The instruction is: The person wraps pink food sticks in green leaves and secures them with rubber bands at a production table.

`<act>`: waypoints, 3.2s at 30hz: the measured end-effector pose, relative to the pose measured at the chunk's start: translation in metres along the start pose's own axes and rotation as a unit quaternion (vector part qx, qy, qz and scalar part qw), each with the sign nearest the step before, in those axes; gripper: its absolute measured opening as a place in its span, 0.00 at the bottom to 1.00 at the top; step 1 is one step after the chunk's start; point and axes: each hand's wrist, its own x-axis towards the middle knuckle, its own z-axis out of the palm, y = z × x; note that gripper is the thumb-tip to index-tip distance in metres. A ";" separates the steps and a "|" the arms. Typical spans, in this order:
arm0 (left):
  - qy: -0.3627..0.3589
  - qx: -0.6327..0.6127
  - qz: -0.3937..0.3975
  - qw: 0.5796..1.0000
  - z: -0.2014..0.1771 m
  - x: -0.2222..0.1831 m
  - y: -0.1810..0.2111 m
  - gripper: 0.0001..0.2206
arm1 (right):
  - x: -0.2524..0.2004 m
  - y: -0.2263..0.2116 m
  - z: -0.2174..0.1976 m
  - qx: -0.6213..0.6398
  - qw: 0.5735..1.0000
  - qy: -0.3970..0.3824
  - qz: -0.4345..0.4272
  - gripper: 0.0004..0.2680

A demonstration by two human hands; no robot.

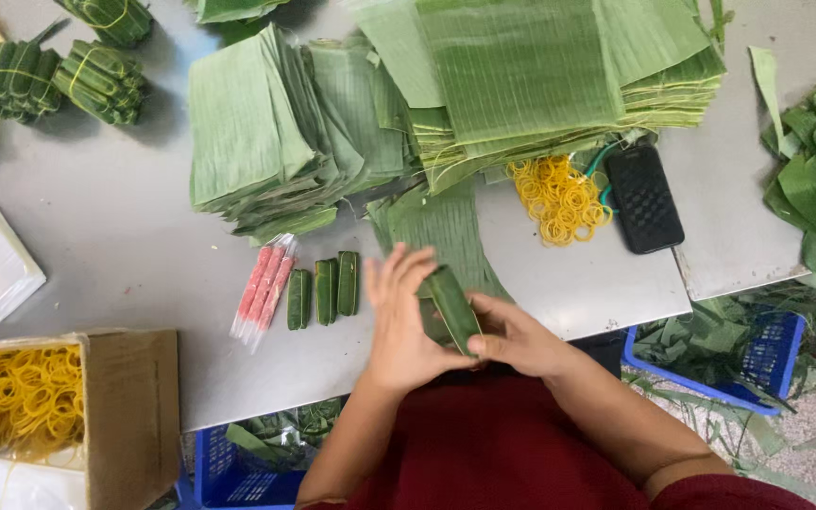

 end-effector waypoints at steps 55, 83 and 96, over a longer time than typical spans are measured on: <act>0.080 -0.745 -0.312 0.584 0.078 0.056 -0.079 0.11 | 0.035 -0.049 -0.064 -0.203 0.873 0.400 -0.192 0.13; -0.040 -0.627 -0.410 0.661 0.074 -0.034 -0.041 0.13 | 0.008 -0.025 -0.029 -0.338 0.913 0.091 -0.211 0.12; -0.225 -0.327 -0.137 0.907 0.028 -0.041 -0.013 0.09 | 0.010 -0.029 -0.006 -0.688 0.720 0.080 -0.040 0.10</act>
